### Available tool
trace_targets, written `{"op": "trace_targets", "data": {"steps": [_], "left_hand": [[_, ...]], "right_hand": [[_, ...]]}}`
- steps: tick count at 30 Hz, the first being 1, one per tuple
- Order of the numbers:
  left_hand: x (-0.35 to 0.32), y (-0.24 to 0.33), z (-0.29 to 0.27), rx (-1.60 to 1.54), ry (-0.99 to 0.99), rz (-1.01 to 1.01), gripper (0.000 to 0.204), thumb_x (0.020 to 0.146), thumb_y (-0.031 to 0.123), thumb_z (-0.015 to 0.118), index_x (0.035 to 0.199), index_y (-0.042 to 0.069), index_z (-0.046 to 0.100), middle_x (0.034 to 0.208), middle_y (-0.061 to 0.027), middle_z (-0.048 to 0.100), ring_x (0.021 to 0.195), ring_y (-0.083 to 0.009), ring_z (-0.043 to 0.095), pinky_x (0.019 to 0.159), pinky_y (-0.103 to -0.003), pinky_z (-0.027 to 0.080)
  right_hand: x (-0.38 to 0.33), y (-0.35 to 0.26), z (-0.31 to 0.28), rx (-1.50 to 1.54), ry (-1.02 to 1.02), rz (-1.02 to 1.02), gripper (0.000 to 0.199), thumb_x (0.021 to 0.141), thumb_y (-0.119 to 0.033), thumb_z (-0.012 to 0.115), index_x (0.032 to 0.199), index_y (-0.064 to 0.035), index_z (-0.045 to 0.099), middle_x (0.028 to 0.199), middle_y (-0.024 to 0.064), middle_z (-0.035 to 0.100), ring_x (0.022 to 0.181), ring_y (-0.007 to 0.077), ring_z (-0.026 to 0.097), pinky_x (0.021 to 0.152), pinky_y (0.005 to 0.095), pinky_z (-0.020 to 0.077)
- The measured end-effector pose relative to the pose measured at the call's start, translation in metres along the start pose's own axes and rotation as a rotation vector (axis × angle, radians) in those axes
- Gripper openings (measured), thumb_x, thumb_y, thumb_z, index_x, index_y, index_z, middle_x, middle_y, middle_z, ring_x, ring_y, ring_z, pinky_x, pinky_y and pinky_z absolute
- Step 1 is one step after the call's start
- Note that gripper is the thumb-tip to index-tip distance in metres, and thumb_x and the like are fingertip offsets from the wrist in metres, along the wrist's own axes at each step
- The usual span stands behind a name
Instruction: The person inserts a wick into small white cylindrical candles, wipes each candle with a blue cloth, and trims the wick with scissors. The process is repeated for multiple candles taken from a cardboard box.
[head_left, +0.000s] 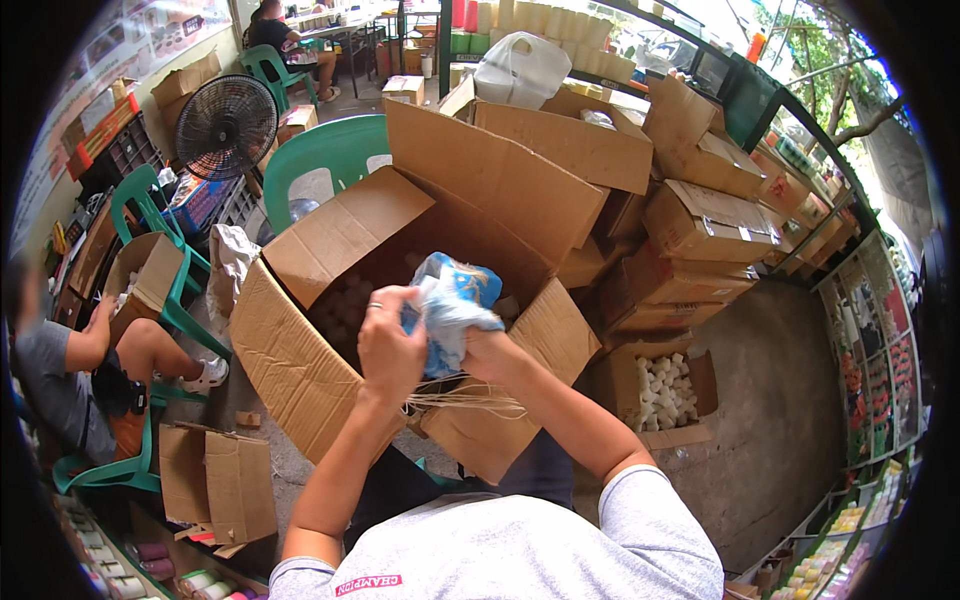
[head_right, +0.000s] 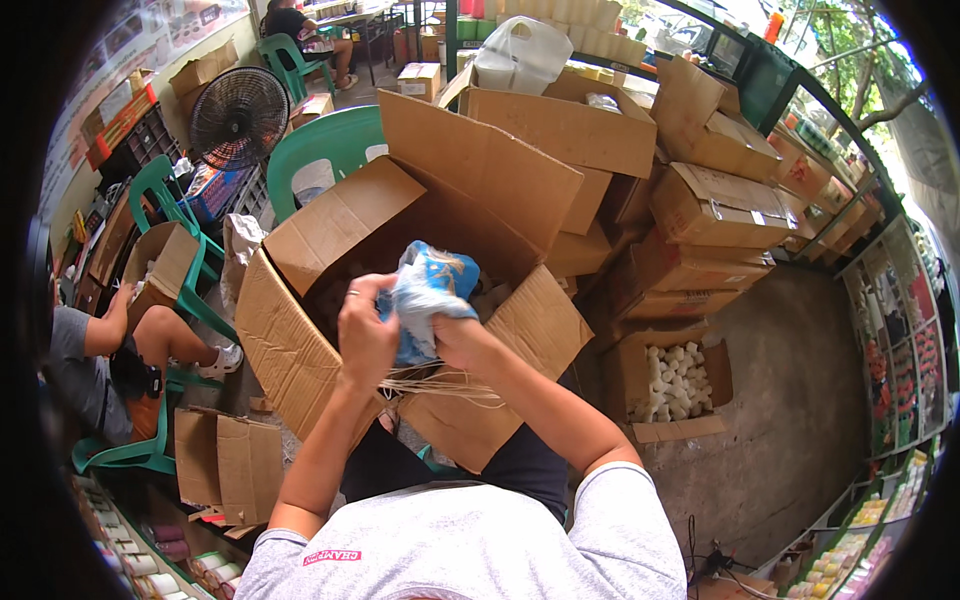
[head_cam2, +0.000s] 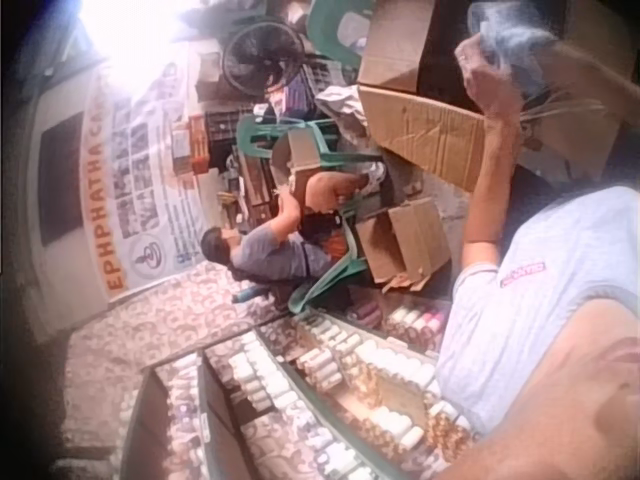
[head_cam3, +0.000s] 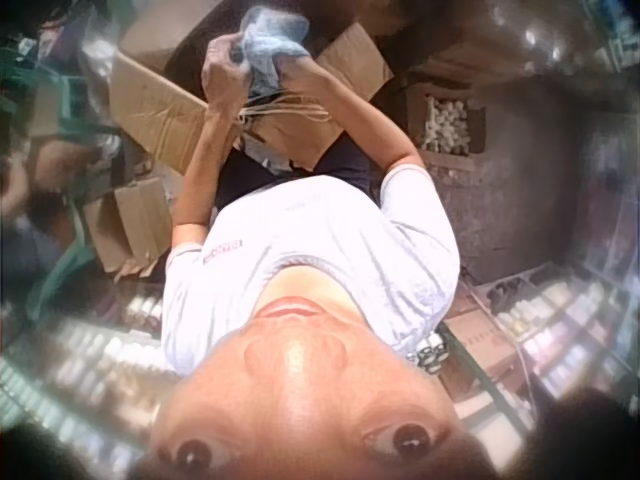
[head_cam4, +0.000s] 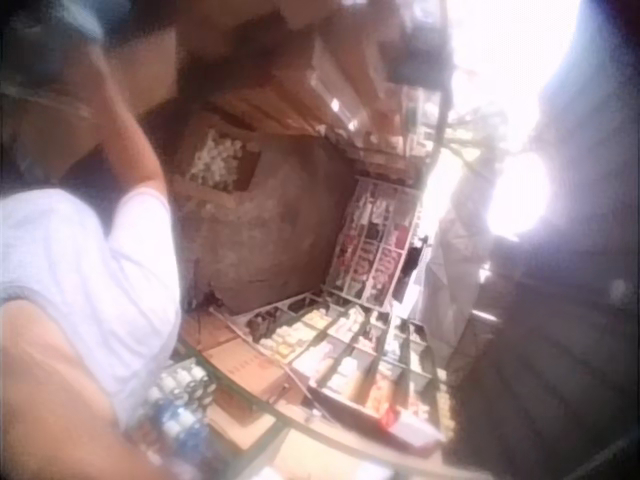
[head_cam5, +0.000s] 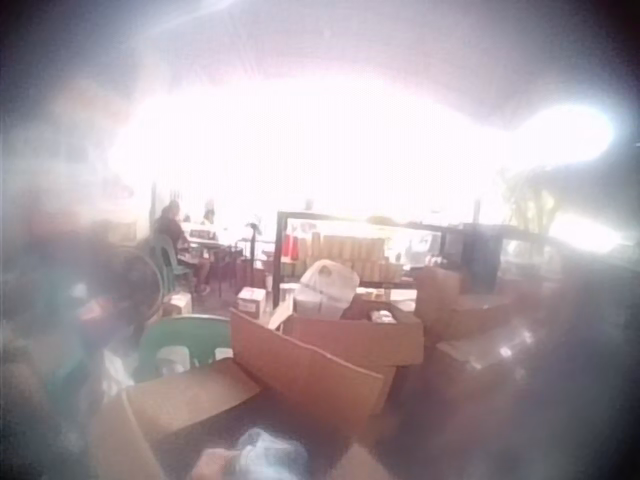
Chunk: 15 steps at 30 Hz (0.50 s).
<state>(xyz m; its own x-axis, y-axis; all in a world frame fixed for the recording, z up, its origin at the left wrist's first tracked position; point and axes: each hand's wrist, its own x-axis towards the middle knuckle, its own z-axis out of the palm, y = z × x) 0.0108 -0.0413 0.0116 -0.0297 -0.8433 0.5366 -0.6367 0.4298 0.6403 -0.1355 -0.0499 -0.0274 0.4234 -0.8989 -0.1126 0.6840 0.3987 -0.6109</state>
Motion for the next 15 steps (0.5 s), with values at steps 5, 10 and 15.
{"op": "trace_targets", "data": {"steps": [5,10,15], "left_hand": [[-0.01,0.024,-0.017,0.064,-0.158,-0.033,0.051,0.074,0.019,0.075,0.121,0.002,0.061,0.119,-0.0122,0.055,0.087,-0.0364,0.066,0.076,-0.043,0.054],[-0.027,0.029,-0.021,0.025,-0.209,-0.025,0.061,0.076,0.031,0.077,0.127,0.001,0.059,0.115,-0.0152,0.054,0.088,-0.0346,0.066,0.077,-0.042,0.053],[-0.023,0.014,-0.02,-0.293,-0.126,-0.136,0.038,0.078,0.019,0.078,0.11,0.003,0.067,0.093,-0.0068,0.053,0.079,-0.016,0.053,0.063,-0.029,0.045]], "right_hand": [[0.006,0.006,0.011,-0.083,0.106,-0.128,0.011,0.093,-0.015,0.063,0.103,-0.0127,0.062,0.098,0.0002,0.064,0.089,0.0133,0.063,0.077,0.0301,0.0546],[0.008,-0.011,0.015,0.007,0.106,-0.105,0.01,0.095,-0.023,0.058,0.096,-0.0136,0.061,0.09,0.0032,0.065,0.079,0.0166,0.064,0.069,0.0327,0.0551],[0.008,-0.009,0.005,0.008,0.012,-0.171,0.021,0.096,-0.026,0.057,0.109,-0.0104,0.061,0.095,0.0056,0.065,0.083,0.0176,0.065,0.07,0.0333,0.0572]]}}
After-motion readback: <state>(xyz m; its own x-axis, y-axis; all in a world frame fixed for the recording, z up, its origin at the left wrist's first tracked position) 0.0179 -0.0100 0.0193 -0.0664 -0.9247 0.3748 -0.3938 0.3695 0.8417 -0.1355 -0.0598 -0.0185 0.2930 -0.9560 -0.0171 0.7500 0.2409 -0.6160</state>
